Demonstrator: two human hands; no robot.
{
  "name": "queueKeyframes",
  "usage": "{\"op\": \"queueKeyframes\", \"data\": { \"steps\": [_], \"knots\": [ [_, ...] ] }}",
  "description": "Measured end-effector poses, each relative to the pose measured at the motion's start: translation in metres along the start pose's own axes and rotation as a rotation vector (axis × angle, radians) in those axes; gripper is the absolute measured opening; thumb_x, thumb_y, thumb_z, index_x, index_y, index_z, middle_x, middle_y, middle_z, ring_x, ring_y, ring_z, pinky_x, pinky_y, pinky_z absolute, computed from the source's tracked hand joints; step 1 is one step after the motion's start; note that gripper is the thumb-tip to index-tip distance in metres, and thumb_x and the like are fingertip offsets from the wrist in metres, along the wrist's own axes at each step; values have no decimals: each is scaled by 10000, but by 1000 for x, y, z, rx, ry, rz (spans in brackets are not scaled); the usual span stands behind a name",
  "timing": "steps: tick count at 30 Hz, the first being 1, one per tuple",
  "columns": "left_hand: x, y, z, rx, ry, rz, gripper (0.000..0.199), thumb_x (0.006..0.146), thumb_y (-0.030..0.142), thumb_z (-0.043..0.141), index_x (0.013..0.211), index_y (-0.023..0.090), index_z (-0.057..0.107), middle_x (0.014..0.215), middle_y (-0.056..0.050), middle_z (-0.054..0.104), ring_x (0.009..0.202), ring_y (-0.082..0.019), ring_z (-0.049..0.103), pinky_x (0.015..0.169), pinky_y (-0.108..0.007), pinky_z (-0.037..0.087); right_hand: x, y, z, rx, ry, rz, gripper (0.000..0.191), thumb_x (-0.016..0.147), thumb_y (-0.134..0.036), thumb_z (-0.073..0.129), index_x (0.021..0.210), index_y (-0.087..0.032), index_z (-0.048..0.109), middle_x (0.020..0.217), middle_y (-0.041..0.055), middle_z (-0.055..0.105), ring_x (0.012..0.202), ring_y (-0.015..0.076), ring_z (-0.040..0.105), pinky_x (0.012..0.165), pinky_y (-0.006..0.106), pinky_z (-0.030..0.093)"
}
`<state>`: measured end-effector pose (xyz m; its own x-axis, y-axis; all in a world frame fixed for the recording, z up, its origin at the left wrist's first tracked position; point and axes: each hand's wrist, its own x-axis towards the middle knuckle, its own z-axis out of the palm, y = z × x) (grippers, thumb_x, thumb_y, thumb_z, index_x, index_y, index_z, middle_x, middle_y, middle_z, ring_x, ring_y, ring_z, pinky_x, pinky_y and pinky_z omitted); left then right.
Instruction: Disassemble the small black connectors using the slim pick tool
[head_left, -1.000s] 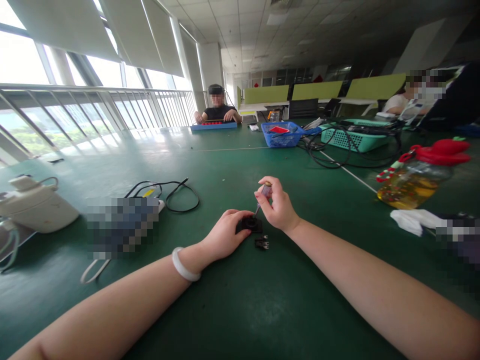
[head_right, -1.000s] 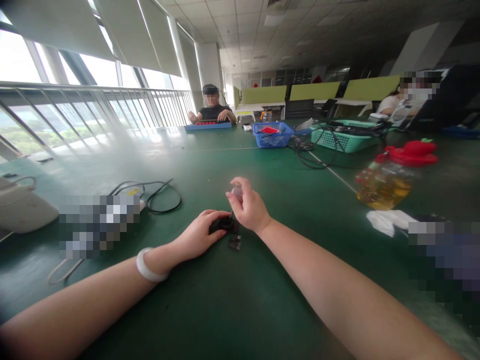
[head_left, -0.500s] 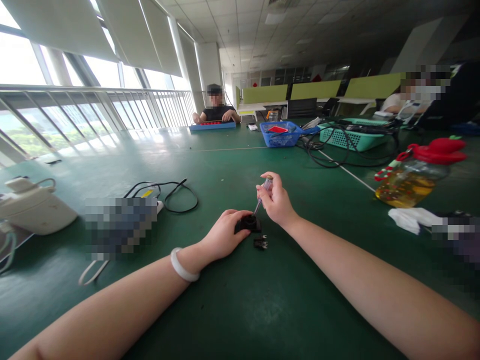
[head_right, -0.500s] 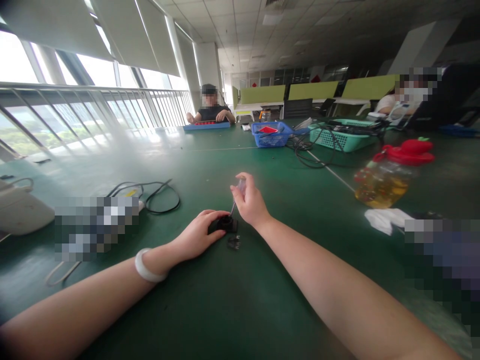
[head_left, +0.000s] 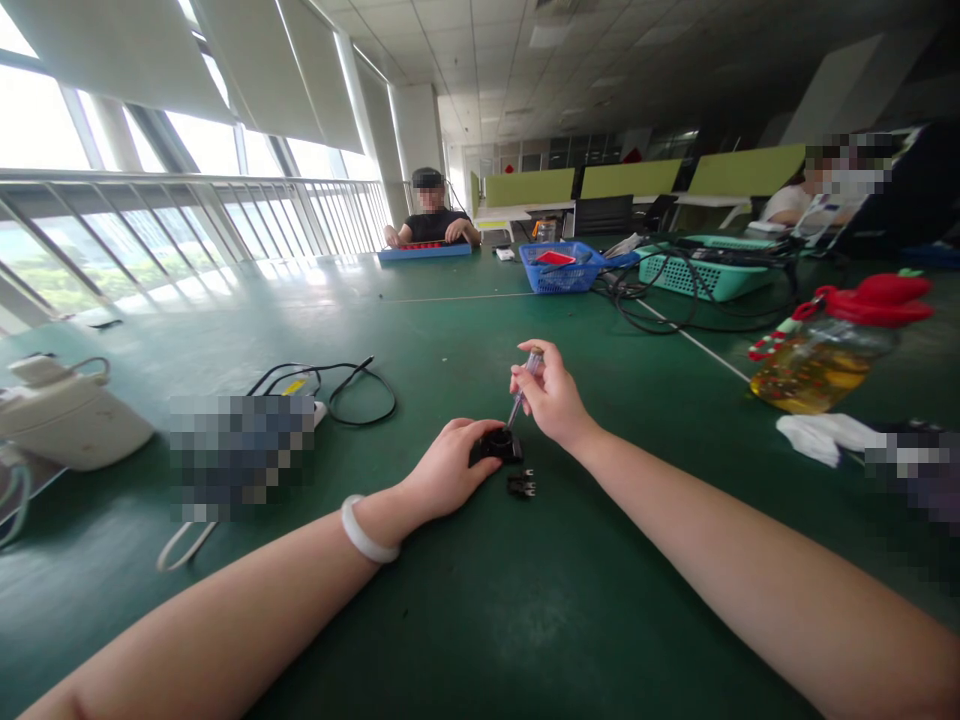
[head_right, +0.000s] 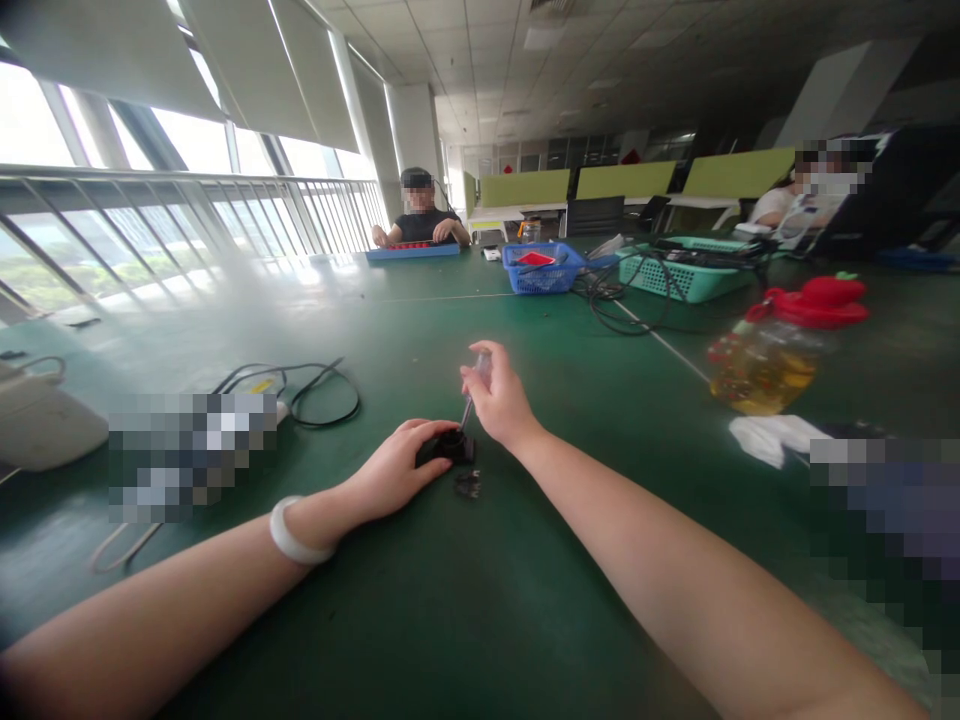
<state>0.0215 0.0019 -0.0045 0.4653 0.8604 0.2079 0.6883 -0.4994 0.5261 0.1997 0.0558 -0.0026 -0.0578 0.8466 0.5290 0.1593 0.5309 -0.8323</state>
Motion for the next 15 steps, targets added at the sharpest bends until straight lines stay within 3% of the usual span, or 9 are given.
{"op": "queueKeyframes", "data": {
  "steps": [15],
  "knots": [
    [0,0,0,-8,8,3,432,803,231,636,1230,218,571,1168,-63,636,1116,-243,541,997,-376,423,-1,-4,-5,14,-35,-79,307,884,-343,514,1146,-221,409,687,-40,580,462,82,485,458,214,406]
  ]
}}
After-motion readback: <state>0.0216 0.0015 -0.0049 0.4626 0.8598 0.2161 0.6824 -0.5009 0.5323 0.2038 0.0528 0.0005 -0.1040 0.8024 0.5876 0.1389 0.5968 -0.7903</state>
